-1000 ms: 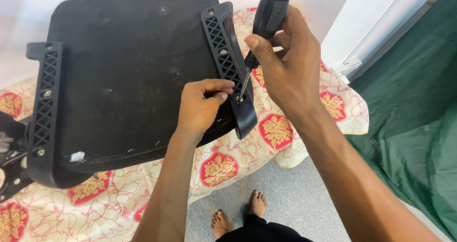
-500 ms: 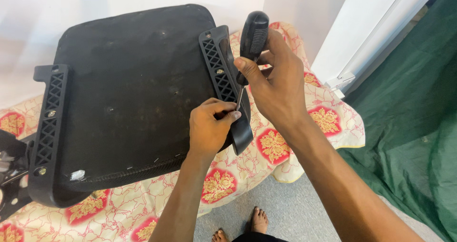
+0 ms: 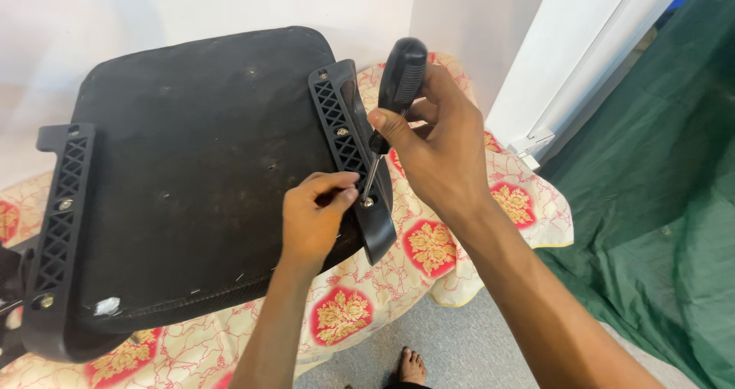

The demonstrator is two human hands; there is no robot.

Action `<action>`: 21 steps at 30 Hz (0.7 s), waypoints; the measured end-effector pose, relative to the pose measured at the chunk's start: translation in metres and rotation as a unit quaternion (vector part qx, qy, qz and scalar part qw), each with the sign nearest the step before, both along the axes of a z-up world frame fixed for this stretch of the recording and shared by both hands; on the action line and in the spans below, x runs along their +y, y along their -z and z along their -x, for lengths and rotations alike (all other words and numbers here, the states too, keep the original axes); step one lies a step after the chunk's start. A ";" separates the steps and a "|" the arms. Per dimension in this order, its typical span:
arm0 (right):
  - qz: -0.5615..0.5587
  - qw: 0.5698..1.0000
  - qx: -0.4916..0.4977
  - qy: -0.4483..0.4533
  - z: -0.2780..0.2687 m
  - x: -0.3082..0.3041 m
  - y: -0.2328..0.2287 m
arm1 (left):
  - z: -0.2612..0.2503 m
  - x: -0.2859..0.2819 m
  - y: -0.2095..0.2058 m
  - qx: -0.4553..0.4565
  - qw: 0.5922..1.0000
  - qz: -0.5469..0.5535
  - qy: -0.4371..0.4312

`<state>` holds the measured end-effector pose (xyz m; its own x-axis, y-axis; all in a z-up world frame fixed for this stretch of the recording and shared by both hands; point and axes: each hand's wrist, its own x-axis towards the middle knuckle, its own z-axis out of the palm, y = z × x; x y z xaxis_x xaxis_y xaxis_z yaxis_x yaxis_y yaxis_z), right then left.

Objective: The person assembles an office chair by attaching the seat to the base. They use a screwdriver to tighten screws on the underside of the seat, then align and secure the central gas lift mechanism to the seat plate.

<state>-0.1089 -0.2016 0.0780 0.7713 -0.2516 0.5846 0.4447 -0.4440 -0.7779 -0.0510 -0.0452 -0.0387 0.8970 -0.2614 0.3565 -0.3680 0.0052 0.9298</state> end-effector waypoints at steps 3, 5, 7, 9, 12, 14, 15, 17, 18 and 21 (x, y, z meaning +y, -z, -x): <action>-0.031 0.999 0.012 -0.002 -0.002 -0.001 -0.002 | -0.003 0.005 0.000 0.061 0.998 0.016 0.005; -0.036 0.999 0.019 0.010 -0.003 -0.003 -0.005 | -0.002 0.005 -0.002 0.084 0.996 0.010 0.005; -0.033 0.999 0.033 0.012 -0.004 -0.003 -0.007 | -0.002 0.005 -0.004 0.096 0.995 0.014 0.009; -0.011 1.000 0.014 0.009 -0.005 -0.003 -0.008 | -0.002 0.005 -0.005 0.099 0.995 0.010 0.014; 0.015 1.000 0.021 0.017 -0.004 -0.001 -0.009 | -0.003 0.006 -0.007 0.094 0.995 -0.003 0.020; 0.024 0.998 0.048 0.028 -0.003 0.003 -0.007 | -0.002 0.006 -0.007 0.098 0.995 -0.006 0.019; 0.024 0.997 0.066 0.037 -0.003 0.005 -0.006 | -0.003 0.006 -0.007 0.095 0.995 -0.005 0.022; 0.031 0.996 0.072 0.039 -0.003 0.007 -0.004 | -0.003 0.006 -0.007 0.089 0.996 -0.004 0.026; 0.038 0.997 0.059 0.035 -0.003 0.008 -0.003 | -0.003 0.007 -0.006 0.088 0.996 -0.006 0.025; 0.042 0.998 0.034 0.028 -0.004 0.008 -0.002 | -0.003 0.007 -0.005 0.085 0.996 -0.006 0.023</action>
